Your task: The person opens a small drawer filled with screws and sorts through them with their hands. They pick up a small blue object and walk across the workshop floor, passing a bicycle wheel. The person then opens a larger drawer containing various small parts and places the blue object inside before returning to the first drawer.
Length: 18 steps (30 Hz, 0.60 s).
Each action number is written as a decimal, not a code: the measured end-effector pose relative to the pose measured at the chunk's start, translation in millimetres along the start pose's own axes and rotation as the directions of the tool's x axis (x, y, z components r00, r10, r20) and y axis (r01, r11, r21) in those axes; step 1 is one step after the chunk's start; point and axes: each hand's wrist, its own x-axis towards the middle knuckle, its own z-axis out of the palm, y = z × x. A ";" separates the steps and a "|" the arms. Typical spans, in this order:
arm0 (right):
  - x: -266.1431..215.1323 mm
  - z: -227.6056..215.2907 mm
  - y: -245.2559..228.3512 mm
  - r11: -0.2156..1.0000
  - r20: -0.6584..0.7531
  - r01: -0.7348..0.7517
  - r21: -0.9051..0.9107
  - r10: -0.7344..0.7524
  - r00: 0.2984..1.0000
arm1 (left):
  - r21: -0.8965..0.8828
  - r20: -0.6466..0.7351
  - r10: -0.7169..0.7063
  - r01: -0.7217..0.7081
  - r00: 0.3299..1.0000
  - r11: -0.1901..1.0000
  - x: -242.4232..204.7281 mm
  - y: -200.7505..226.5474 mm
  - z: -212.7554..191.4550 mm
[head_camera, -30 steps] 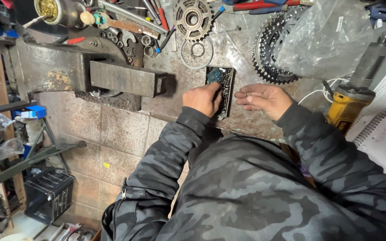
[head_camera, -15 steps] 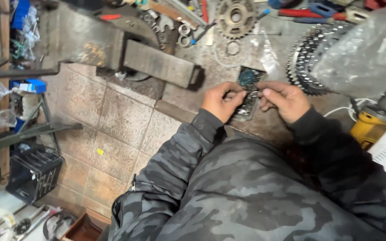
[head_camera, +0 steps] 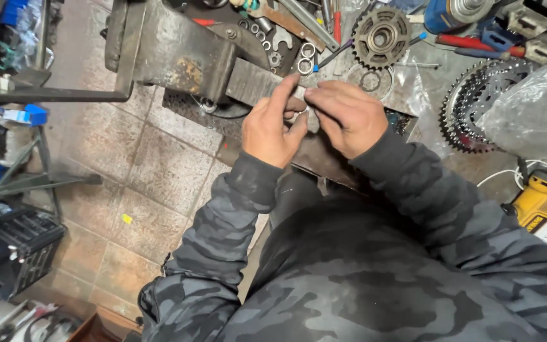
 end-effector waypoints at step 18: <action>1.3 -4.6 -14.1 0.936 0.194 -0.310 0.165 0.277 0.941 | -0.208 -0.067 -0.221 0.203 0.973 0.957 -9.0 -7.4 2.8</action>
